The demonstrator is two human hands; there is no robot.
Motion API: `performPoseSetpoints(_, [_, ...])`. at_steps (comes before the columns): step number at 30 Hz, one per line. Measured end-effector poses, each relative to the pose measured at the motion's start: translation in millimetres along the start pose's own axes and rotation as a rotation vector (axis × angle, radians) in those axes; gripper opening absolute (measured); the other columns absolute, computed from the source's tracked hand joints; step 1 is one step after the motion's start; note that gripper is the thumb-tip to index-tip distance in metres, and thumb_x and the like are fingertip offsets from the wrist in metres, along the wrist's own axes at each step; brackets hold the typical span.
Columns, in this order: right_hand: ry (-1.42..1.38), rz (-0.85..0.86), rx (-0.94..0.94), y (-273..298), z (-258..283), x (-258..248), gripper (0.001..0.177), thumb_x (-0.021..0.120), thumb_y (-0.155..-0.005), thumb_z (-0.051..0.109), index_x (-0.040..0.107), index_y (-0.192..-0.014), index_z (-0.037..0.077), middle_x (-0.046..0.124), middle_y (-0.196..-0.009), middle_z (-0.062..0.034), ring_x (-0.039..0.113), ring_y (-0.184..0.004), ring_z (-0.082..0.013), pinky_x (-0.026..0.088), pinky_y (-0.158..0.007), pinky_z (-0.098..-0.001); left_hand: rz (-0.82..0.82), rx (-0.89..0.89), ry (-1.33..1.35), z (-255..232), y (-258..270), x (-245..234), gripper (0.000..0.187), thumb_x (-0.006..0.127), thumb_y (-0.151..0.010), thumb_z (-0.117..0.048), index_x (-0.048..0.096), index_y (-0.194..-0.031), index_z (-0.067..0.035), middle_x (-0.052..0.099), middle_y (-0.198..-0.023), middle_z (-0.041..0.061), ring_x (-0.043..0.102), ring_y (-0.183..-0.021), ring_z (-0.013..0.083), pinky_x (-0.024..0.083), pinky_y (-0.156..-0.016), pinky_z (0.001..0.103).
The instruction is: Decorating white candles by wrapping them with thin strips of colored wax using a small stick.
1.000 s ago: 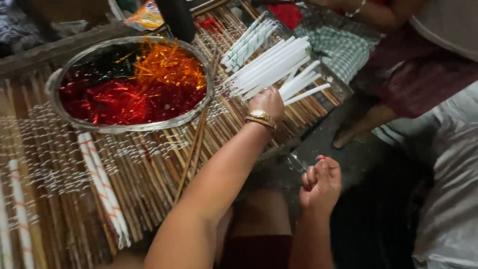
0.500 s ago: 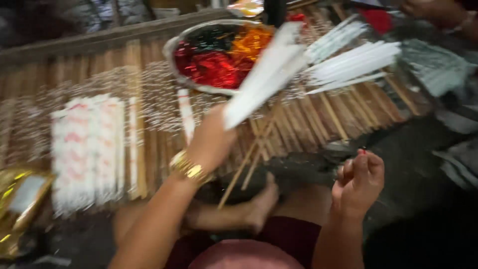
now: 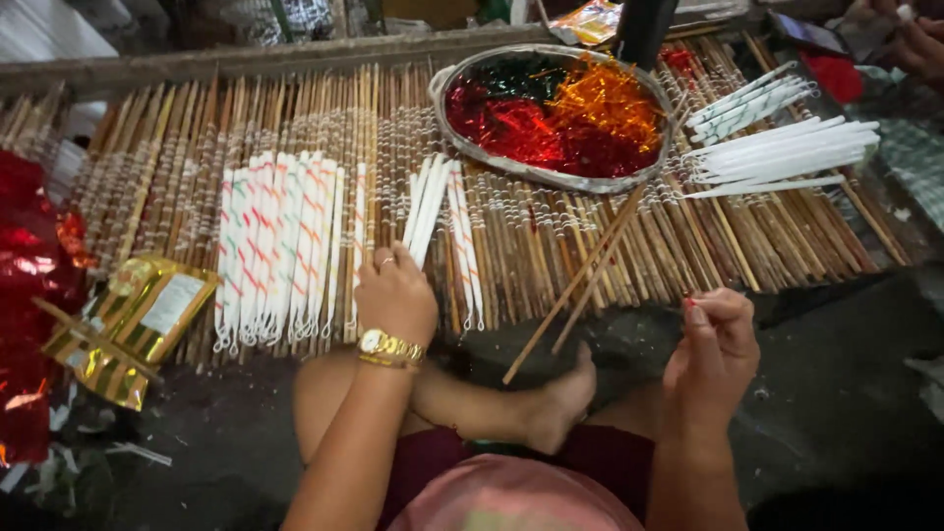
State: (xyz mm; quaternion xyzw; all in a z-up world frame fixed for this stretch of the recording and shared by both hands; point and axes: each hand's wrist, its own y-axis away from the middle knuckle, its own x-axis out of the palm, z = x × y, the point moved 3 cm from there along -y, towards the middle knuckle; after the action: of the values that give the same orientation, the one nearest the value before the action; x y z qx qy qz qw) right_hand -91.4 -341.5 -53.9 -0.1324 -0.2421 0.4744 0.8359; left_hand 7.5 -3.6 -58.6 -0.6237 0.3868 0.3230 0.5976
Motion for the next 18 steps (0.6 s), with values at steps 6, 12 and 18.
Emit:
performPoseSetpoints(6, [-0.391, 0.107, 0.260, 4.6, -20.5, 21.5, 0.002, 0.060, -0.098, 0.004, 0.060, -0.099, 0.005, 0.060, -0.093, -0.0075, 0.056, -0.078, -0.0162, 0.047, -0.072, -0.0291, 0.108, -0.019, 0.073, 22.0, 1.3, 28.6, 0.034, 0.056, -0.091, -0.009, 0.068, -0.119, 0.006, 0.067, -0.105, 0.022, 0.064, -0.093, 0.0397, 0.058, -0.071, 0.043])
performPoseSetpoints(12, [-0.652, 0.273, 0.776, 32.5, -42.5, 55.2, 0.006, 0.063, -0.094, 0.010, 0.057, -0.094, 0.008, 0.049, -0.069, -0.0003, 0.042, -0.052, -0.0095, 0.033, -0.044, -0.0241, 0.232, -0.072, 0.227, 29.3, 4.4, -1.3, 0.022, 0.058, -0.099, -0.019, 0.067, -0.098, 0.002, 0.068, -0.092, 0.022, 0.066, -0.086, 0.0384, 0.053, -0.075, 0.049])
performPoseSetpoints(18, [-0.432, 0.423, 0.694, 43.5, -29.6, 88.9, 0.004, 0.059, -0.097, 0.005, 0.061, -0.098, 0.002, 0.047, -0.068, 0.0017, 0.037, -0.052, -0.0055, 0.029, -0.046, -0.0220, 0.135, -0.194, 0.945, 43.0, 32.3, -51.2, 0.025, 0.052, -0.105, -0.015, 0.066, -0.118, 0.001, 0.068, -0.092, 0.014, 0.069, -0.077, 0.0215, 0.054, -0.067, 0.034])
